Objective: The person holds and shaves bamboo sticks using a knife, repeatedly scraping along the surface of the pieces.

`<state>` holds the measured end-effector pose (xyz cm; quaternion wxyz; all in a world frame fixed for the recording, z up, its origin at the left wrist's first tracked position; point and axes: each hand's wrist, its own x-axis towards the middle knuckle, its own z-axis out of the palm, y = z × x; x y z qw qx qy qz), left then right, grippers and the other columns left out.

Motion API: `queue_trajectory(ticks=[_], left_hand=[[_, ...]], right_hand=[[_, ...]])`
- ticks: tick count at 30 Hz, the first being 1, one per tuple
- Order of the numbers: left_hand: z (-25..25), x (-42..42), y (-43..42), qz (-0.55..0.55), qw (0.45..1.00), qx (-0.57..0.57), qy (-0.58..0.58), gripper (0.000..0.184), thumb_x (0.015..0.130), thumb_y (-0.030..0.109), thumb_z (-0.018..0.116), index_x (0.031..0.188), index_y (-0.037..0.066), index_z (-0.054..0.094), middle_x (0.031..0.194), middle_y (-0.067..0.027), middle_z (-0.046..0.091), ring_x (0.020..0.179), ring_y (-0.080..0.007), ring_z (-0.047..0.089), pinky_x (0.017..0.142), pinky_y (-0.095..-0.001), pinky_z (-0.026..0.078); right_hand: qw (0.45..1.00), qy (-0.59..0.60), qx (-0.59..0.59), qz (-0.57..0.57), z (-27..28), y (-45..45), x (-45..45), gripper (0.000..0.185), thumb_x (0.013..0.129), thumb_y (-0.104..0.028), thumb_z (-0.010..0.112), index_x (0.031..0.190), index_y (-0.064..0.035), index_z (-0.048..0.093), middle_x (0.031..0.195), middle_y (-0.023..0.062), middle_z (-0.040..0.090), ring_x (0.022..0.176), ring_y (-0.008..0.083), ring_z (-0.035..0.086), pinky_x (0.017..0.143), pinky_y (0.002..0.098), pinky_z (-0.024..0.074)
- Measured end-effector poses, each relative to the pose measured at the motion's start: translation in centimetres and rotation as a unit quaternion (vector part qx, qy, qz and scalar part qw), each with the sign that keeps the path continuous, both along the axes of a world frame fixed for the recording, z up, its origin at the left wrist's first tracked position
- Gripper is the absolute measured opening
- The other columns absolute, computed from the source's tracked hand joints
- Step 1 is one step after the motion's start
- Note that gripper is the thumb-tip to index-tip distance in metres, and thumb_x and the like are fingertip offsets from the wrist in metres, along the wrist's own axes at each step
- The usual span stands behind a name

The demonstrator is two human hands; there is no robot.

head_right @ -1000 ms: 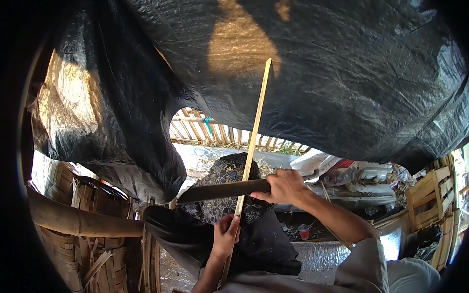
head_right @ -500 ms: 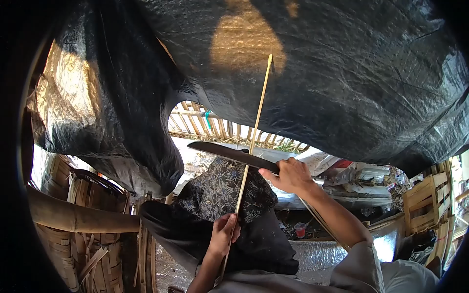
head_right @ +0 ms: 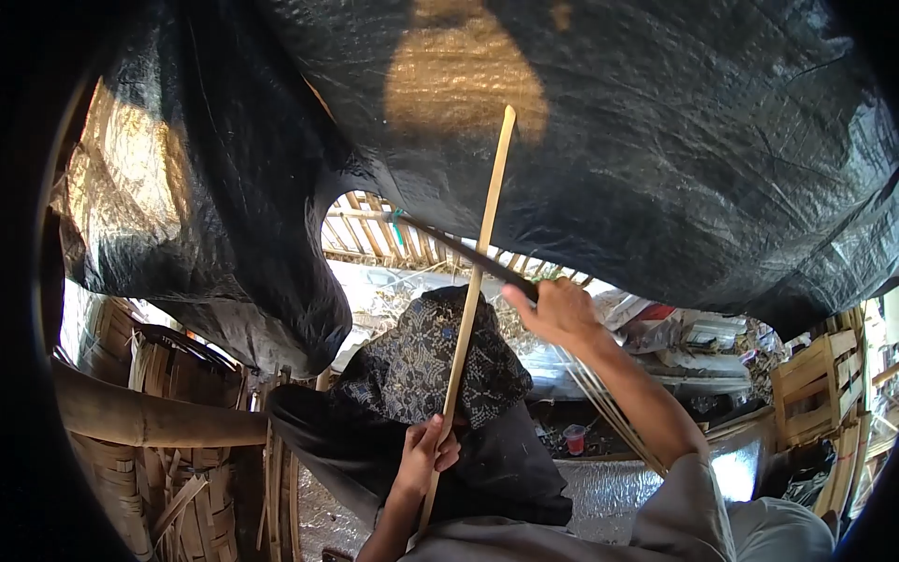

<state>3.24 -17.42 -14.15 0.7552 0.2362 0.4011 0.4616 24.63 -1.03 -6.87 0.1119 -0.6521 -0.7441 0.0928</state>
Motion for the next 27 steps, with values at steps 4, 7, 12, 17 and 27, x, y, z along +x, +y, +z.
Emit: queue_trajectory(ticks=[4,7,12,17,27], left_hand=[[0.1,0.1,0.2,-0.005,1.000,-0.009,-0.003,0.041,0.094,0.037,0.046,0.093,-0.003,0.057,0.052,0.0035,0.032,0.040,-0.0043,0.028,0.037,-0.0210,0.021],[-0.6,0.0,0.3,-0.022,1.000,-0.007,0.018,0.040,0.094,0.037,0.045,0.095,-0.002,0.058,0.053,0.0034,0.033,0.041,-0.0044,0.029,0.037,-0.0206,0.022],[-0.3,0.0,-0.3,-0.014,0.996,0.005,0.084,0.039,0.097,0.032,0.040,0.096,-0.001,0.059,0.053,0.0019,0.040,0.043,-0.0049,0.037,0.039,-0.0209,0.027],[-0.9,0.9,-0.2,0.014,0.932,0.157,0.325,0.034,0.097,0.026,0.037,0.093,-0.001,0.057,0.050,-0.0073,0.049,0.043,-0.0158,0.052,0.042,-0.0293,0.037],[0.9,2.2,-0.8,0.032,0.847,0.213,0.486,0.015,0.092,0.013,0.043,0.092,0.000,0.050,0.053,-0.0236,0.051,0.051,-0.0427,0.054,0.041,-0.0478,0.038]], right_hand=[[0.991,-0.037,-0.080,0.099,-0.3,-2.5,-0.8,0.079,0.080,-0.071,0.038,0.066,0.0032,0.063,0.051,0.0161,0.056,0.053,0.0308,0.063,0.048,0.0412,0.0500],[0.959,-0.121,-0.119,0.229,-0.1,-7.1,-3.3,0.075,0.072,-0.074,0.046,0.068,-0.0021,0.064,0.050,0.0157,0.056,0.048,0.0314,0.061,0.047,0.0421,0.0495],[0.966,-0.140,-0.071,0.205,1.3,-4.6,-2.7,0.077,0.073,-0.075,0.045,0.063,-0.0002,0.062,0.047,0.0170,0.054,0.047,0.0317,0.060,0.047,0.0423,0.0490],[0.999,-0.026,-0.032,0.035,1.6,0.0,-0.2,0.066,0.086,-0.056,0.045,0.069,0.0056,0.063,0.060,0.0241,0.058,0.056,0.0382,0.061,0.053,0.0448,0.0485],[0.971,-0.114,-0.001,0.212,0.9,-4.7,-1.0,0.075,0.077,-0.072,0.044,0.058,-0.0018,0.060,0.042,0.0107,0.049,0.038,0.0230,0.055,0.036,0.0349,0.0440]])
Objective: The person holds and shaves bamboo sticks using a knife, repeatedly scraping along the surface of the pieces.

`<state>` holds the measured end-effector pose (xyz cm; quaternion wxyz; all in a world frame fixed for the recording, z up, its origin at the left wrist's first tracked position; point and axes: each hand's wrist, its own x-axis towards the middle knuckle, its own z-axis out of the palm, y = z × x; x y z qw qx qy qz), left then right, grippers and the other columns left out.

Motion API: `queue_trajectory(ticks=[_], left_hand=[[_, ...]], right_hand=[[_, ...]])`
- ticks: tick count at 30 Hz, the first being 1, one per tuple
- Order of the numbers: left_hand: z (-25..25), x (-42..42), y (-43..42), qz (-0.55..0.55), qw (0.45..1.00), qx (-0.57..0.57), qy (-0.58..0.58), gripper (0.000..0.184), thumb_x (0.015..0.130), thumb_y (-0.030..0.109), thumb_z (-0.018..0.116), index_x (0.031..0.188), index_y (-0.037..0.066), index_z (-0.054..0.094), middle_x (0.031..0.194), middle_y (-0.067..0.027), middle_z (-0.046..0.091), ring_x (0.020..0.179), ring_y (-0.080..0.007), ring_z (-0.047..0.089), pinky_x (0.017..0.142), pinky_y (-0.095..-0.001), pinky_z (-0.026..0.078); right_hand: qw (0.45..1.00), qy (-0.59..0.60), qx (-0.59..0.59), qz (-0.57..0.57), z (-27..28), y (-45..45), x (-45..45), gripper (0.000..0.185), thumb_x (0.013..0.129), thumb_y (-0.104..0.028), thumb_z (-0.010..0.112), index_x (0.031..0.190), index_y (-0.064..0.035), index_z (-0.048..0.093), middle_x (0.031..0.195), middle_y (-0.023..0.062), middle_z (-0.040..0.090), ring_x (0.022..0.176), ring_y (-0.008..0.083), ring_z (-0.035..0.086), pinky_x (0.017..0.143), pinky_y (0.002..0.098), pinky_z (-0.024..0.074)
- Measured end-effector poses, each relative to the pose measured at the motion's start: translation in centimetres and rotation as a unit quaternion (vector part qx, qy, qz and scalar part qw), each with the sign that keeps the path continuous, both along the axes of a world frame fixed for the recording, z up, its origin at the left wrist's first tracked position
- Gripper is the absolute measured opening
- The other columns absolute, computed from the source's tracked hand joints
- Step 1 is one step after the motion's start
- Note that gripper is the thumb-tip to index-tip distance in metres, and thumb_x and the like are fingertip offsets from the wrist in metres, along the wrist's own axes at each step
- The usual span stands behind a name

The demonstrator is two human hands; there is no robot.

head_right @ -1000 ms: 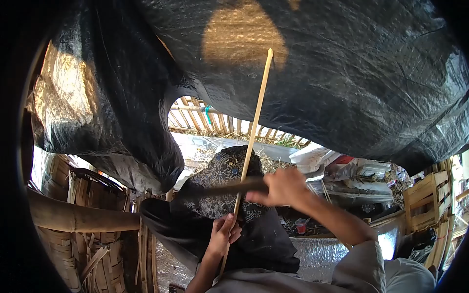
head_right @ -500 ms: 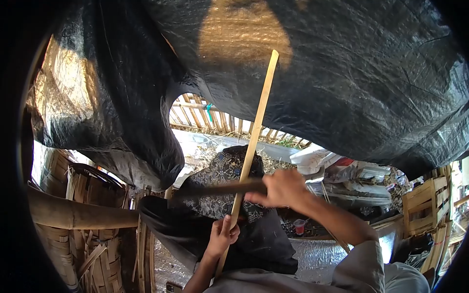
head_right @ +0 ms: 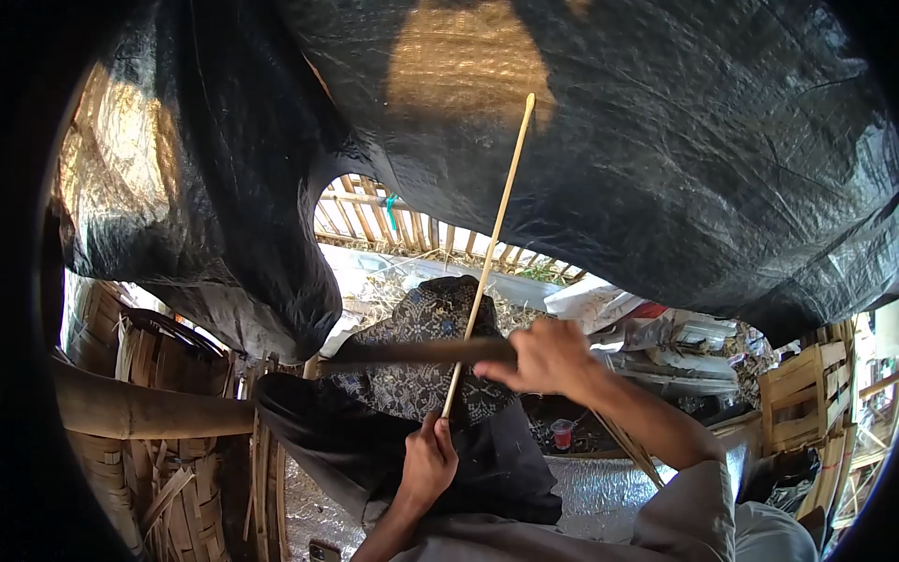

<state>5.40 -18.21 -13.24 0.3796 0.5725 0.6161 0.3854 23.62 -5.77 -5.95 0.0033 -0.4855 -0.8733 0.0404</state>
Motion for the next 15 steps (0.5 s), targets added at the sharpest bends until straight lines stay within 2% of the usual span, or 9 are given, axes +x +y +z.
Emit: queue_trajectory(ticks=[1,5,7,10,12,13,15], left_hand=[[-0.1,0.0,0.2,-0.002,1.000,0.001,0.020,0.014,0.092,0.013,0.043,0.091,0.001,0.050,0.053,-0.0236,0.051,0.051,-0.0430,0.054,0.041,-0.0484,0.038],[-0.1,0.1,0.7,0.007,1.000,0.004,0.026,0.015,0.092,0.014,0.043,0.092,0.000,0.050,0.054,-0.0239,0.052,0.051,-0.0435,0.054,0.042,-0.0496,0.039],[-0.3,0.1,0.4,0.005,1.000,0.016,0.006,0.016,0.092,0.014,0.043,0.094,0.000,0.050,0.054,-0.0241,0.052,0.051,-0.0433,0.054,0.042,-0.0499,0.040],[-0.3,0.1,0.4,0.007,0.999,0.031,0.006,0.015,0.092,0.014,0.043,0.092,0.001,0.050,0.054,-0.0238,0.052,0.051,-0.0433,0.054,0.042,-0.0495,0.040],[-0.2,0.0,0.4,0.005,0.999,0.039,0.005,0.015,0.092,0.015,0.043,0.092,0.001,0.050,0.053,-0.0236,0.052,0.051,-0.0433,0.054,0.042,-0.0493,0.040],[0.0,0.1,0.3,0.002,1.000,0.003,0.016,0.016,0.092,0.015,0.043,0.091,0.001,0.050,0.053,-0.0237,0.052,0.052,-0.0432,0.055,0.042,-0.0495,0.041],[0.2,0.2,0.5,0.001,0.999,-0.028,0.026,0.016,0.092,0.016,0.043,0.089,0.002,0.049,0.053,-0.0237,0.052,0.052,-0.0431,0.055,0.043,-0.0496,0.041]], right_hand=[[0.996,-0.005,0.089,0.026,-0.5,0.7,0.7,0.075,0.077,-0.072,0.044,0.059,-0.0015,0.061,0.043,0.0105,0.049,0.038,0.0217,0.054,0.035,0.0350,0.0436],[0.999,-0.021,0.027,-0.010,0.3,-0.2,-0.4,0.078,0.080,-0.072,0.038,0.059,-0.0001,0.060,0.042,0.0100,0.049,0.036,0.0211,0.053,0.033,0.0359,0.0432],[0.997,-0.069,-0.038,0.006,0.8,-1.5,-1.5,0.079,0.078,-0.074,0.037,0.059,-0.0013,0.060,0.042,0.0110,0.050,0.035,0.0222,0.053,0.033,0.0365,0.0437],[0.994,-0.030,0.026,0.105,-0.7,-2.4,-1.6,0.080,0.071,-0.079,0.042,0.059,-0.0019,0.060,0.041,0.0127,0.050,0.035,0.0227,0.055,0.033,0.0366,0.0424],[0.998,-0.030,0.020,0.057,-0.1,-0.9,-1.4,0.077,0.073,-0.076,0.044,0.060,-0.0024,0.061,0.042,0.0132,0.051,0.035,0.0241,0.055,0.035,0.0360,0.0433],[0.999,-0.021,0.023,0.019,0.0,0.1,-1.0,0.076,0.074,-0.075,0.045,0.060,-0.0024,0.061,0.043,0.0134,0.051,0.036,0.0246,0.055,0.035,0.0361,0.0432],[0.990,0.046,0.134,-0.015,-1.3,2.3,-0.1,0.075,0.077,-0.072,0.044,0.060,-0.0014,0.061,0.042,0.0114,0.051,0.037,0.0240,0.055,0.033,0.0357,0.0418]])
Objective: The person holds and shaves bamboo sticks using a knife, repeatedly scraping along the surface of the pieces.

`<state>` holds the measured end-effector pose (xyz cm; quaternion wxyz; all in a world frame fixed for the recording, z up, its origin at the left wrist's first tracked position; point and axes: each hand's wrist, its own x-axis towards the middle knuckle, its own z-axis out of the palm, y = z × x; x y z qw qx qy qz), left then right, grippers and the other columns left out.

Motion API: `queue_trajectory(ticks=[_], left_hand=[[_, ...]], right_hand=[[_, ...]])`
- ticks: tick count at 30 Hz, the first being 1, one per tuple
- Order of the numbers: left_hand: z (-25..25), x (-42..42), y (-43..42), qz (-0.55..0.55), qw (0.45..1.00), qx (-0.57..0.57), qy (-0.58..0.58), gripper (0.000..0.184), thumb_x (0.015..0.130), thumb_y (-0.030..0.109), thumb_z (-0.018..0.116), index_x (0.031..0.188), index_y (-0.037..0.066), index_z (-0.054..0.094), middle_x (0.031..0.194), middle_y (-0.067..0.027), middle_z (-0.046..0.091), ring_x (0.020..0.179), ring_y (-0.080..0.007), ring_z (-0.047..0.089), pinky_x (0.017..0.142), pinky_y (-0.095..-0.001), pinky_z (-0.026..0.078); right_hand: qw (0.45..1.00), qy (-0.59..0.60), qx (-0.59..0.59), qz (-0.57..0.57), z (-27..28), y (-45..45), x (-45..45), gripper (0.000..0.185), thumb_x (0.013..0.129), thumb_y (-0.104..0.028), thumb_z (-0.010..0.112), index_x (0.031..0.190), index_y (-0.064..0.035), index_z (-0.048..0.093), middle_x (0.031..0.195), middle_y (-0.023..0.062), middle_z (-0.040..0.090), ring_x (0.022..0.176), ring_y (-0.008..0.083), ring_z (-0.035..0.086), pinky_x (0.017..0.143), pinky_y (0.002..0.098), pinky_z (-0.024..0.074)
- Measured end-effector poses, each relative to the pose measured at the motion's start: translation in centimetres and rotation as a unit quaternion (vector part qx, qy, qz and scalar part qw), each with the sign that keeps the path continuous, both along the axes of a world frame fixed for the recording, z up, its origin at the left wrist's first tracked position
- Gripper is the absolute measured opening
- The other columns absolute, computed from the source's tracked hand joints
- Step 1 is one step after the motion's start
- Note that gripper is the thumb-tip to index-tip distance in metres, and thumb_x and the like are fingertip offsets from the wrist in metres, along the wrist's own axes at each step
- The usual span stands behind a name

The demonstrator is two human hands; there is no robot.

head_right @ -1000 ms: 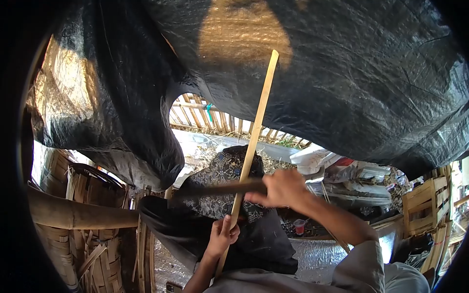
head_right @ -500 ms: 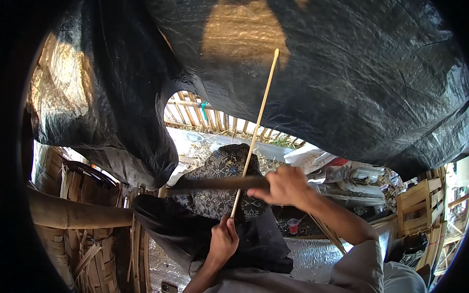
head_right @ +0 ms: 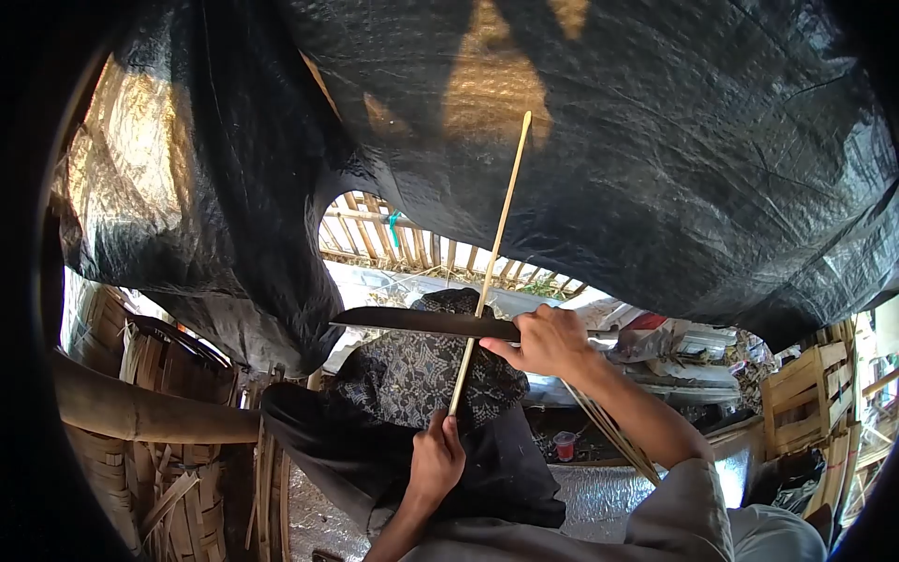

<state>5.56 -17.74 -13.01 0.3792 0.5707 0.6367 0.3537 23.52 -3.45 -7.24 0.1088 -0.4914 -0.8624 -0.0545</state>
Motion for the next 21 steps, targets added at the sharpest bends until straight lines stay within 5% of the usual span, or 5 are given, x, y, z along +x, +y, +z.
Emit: queue_trajectory(ticks=[6,8,11,16,21], left_hand=[[-0.6,0.2,-0.1,0.011,1.000,0.012,0.012,0.018,0.092,0.019,0.044,0.088,0.002,0.049,0.054,-0.0239,0.053,0.053,-0.0443,0.056,0.045,-0.0514,0.044],[-2.1,0.5,0.0,0.026,0.978,0.199,0.053,0.019,0.091,0.021,0.045,0.088,0.002,0.048,0.055,-0.0238,0.054,0.053,-0.0442,0.056,0.046,-0.0519,0.044],[-0.3,0.2,-0.5,0.005,0.998,-0.003,0.059,0.019,0.090,0.021,0.046,0.088,0.002,0.047,0.058,-0.0247,0.055,0.054,-0.0443,0.056,0.047,-0.0519,0.044],[0.5,0.6,0.3,0.012,0.998,0.035,0.058,0.019,0.090,0.021,0.046,0.090,0.002,0.043,0.058,-0.0248,0.055,0.053,-0.0450,0.056,0.046,-0.0519,0.044],[-0.8,0.3,-0.4,0.010,0.998,0.041,0.039,0.018,0.090,0.020,0.046,0.093,0.002,0.043,0.057,-0.0242,0.055,0.053,-0.0448,0.056,0.046,-0.0521,0.045]], right_hand=[[0.971,-0.076,-0.228,-0.012,2.2,-4.6,-2.2,0.071,0.078,-0.069,0.046,0.070,-0.0005,0.064,0.042,0.0131,0.050,0.037,0.0261,0.055,0.038,0.0383,0.0457],[0.979,-0.105,-0.144,0.104,0.5,-5.9,-1.9,0.074,0.074,-0.073,0.045,0.070,-0.0019,0.064,0.042,0.0124,0.051,0.036,0.0241,0.054,0.036,0.0374,0.0446],[0.981,-0.093,-0.165,0.039,1.5,-3.9,-1.4,0.075,0.075,-0.073,0.045,0.067,-0.0005,0.063,0.048,0.0152,0.055,0.042,0.0267,0.058,0.040,0.0385,0.0463],[0.998,-0.009,-0.036,-0.058,-0.1,-1.0,0.3,0.073,0.081,-0.062,0.048,0.062,0.0064,0.061,0.054,0.0227,0.056,0.049,0.0330,0.060,0.043,0.0413,0.0473],[0.971,-0.031,-0.233,-0.033,1.2,-5.4,-1.7,0.065,0.076,-0.064,0.053,0.073,0.0002,0.065,0.052,0.0203,0.056,0.053,0.0352,0.061,0.052,0.0452,0.0493]])
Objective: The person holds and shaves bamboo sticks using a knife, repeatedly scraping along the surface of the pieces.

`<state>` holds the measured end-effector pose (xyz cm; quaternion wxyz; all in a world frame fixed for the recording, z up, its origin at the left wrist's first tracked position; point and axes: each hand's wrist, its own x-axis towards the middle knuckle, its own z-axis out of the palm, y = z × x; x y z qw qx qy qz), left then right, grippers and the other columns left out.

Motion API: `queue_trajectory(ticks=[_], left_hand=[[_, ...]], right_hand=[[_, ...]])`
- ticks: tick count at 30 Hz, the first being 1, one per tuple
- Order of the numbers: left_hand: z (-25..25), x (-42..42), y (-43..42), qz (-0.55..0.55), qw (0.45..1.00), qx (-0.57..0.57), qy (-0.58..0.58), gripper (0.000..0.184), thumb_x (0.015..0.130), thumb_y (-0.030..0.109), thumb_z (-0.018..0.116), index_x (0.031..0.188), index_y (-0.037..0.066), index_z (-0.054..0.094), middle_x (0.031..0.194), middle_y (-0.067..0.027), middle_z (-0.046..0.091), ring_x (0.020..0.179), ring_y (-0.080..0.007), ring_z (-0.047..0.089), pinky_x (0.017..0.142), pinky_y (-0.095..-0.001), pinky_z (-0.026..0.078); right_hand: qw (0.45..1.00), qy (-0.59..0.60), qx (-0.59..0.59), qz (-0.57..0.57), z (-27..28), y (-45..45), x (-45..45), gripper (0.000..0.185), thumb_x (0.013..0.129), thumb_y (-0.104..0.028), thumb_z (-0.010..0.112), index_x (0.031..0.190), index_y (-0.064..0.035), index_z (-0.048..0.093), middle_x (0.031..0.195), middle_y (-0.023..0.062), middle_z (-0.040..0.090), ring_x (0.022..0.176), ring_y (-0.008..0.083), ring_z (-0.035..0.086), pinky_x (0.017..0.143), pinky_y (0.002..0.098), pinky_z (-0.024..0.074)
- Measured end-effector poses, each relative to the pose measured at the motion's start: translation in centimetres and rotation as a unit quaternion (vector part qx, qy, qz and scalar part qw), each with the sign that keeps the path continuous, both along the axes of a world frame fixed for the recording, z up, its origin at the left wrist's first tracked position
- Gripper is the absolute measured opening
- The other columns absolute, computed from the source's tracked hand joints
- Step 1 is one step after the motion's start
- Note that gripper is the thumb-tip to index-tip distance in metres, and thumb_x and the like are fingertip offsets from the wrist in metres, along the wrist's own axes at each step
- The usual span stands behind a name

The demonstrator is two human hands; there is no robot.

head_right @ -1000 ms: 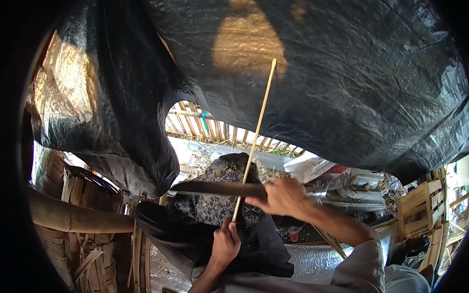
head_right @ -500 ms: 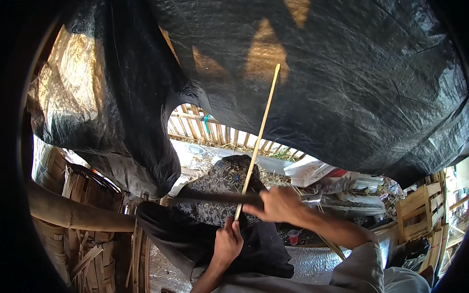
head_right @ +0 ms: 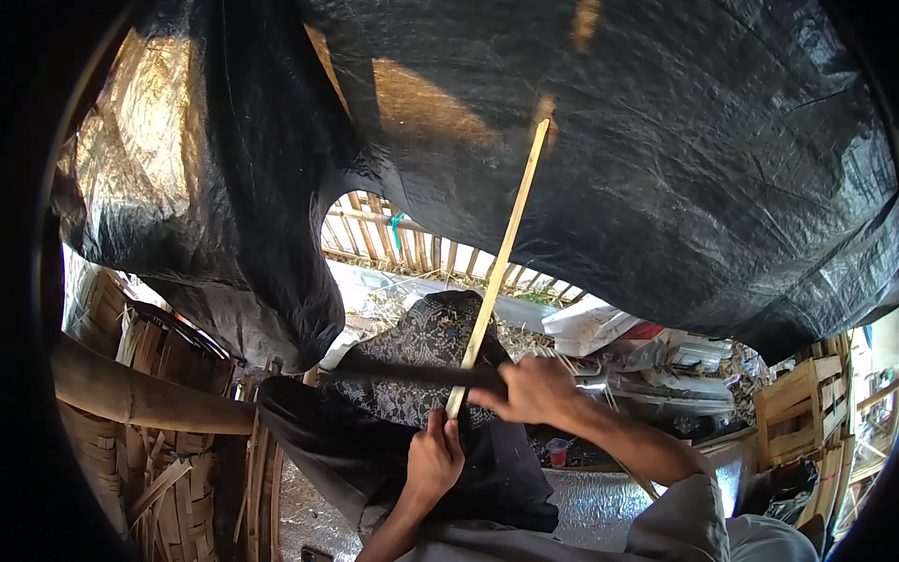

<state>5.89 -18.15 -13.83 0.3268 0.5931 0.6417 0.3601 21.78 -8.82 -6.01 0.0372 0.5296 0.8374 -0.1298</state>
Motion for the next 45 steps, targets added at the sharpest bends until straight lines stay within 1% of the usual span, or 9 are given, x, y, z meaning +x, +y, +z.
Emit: queue_trajectory(ticks=[3,7,11,17,23,26,33,39,45], left_hand=[[-0.2,-0.5,-0.2,-0.007,1.000,-0.010,-0.017,0.017,0.090,0.019,0.046,0.091,0.002,0.045,0.055,-0.0240,0.054,0.052,-0.0443,0.055,0.045,-0.0518,0.044],[-0.1,-0.7,-0.2,-0.014,0.999,-0.010,-0.031,0.014,0.093,0.010,0.042,0.088,-0.001,0.046,0.050,-0.0212,0.047,0.047,-0.0391,0.054,0.039,-0.0416,0.035],[0.8,-0.7,0.3,-0.021,0.996,0.023,-0.086,0.015,0.093,0.010,0.040,0.090,-0.003,0.047,0.051,-0.0217,0.048,0.048,-0.0389,0.054,0.040,-0.0416,0.036],[-0.2,-0.5,0.0,-0.025,0.994,0.060,-0.082,0.018,0.093,0.014,0.042,0.085,-0.002,0.046,0.051,-0.0235,0.050,0.049,-0.0437,0.054,0.041,-0.0483,0.040],[0.1,-0.7,-0.2,-0.010,0.998,0.019,-0.057,0.015,0.093,0.008,0.041,0.083,-0.002,0.046,0.048,-0.0216,0.045,0.044,-0.0380,0.052,0.037,-0.0391,0.033],[0.4,-0.7,-0.2,-0.015,0.997,-0.043,-0.066,0.018,0.092,0.015,0.043,0.083,0.000,0.044,0.050,-0.0238,0.050,0.049,-0.0438,0.054,0.041,-0.0493,0.041],[-1.1,-0.3,0.1,-0.029,0.996,0.076,-0.030,0.016,0.091,0.015,0.043,0.085,0.000,0.044,0.052,-0.0236,0.051,0.050,-0.0442,0.054,0.042,-0.0499,0.043],[-0.2,-0.5,-0.4,-0.017,0.999,0.016,-0.026,0.010,0.091,0.006,0.043,0.085,-0.002,0.044,0.050,-0.0221,0.047,0.046,-0.0400,0.053,0.037,-0.0421,0.034],[-0.1,-0.4,-0.4,-0.020,0.999,-0.040,-0.017,0.017,0.091,0.017,0.045,0.088,0.001,0.043,0.054,-0.0242,0.053,0.051,-0.0446,0.055,0.044,-0.0513,0.043]], right_hand=[[0.993,-0.059,0.035,0.099,-0.8,-0.2,0.2,0.069,0.072,-0.069,0.052,0.073,-0.0016,0.065,0.049,0.0181,0.055,0.051,0.0322,0.061,0.050,0.0459,0.0489],[0.990,0.042,0.078,-0.106,-0.9,5.4,2.9,0.067,0.081,-0.062,0.047,0.071,0.0016,0.064,0.055,0.0231,0.057,0.054,0.0357,0.061,0.051,0.0468,0.0487],[0.992,0.025,0.094,-0.079,-0.6,4.2,1.3,0.063,0.083,-0.055,0.049,0.072,0.0045,0.064,0.060,0.0252,0.059,0.058,0.0373,0.063,0.052,0.0458,0.0496],[0.983,-0.101,0.066,0.134,-0.4,1.3,-0.2,0.085,0.069,-0.083,0.036,0.074,-0.0026,0.064,0.051,0.0144,0.056,0.047,0.0289,0.061,0.046,0.0406,0.0502],[0.970,0.039,0.175,-0.166,1.3,9.6,3.6,0.074,0.088,-0.059,0.037,0.066,0.0093,0.058,0.064,0.0272,0.058,0.059,0.0387,0.061,0.054,0.0451,0.0494],[0.995,-0.011,-0.009,-0.100,2.8,6.8,2.4,0.073,0.084,-0.061,0.042,0.073,0.0082,0.061,0.060,0.0257,0.057,0.055,0.0371,0.061,0.052,0.0452,0.0492],[0.986,-0.040,0.040,0.155,-0.4,-0.1,-0.8,0.082,0.074,-0.079,0.035,0.066,-0.0021,0.063,0.044,0.0123,0.052,0.040,0.0248,0.057,0.037,0.0393,0.0466],[0.986,0.040,0.101,-0.127,0.6,7.4,2.4,0.064,0.083,-0.056,0.050,0.066,0.0042,0.063,0.051,0.0202,0.055,0.051,0.0327,0.061,0.050,0.0404,0.0493],[0.997,-0.065,0.029,0.033,1.2,2.9,0.7,0.072,0.077,-0.070,0.046,0.067,-0.0003,0.064,0.046,0.0145,0.054,0.042,0.0270,0.059,0.041,0.0403,0.0477]])
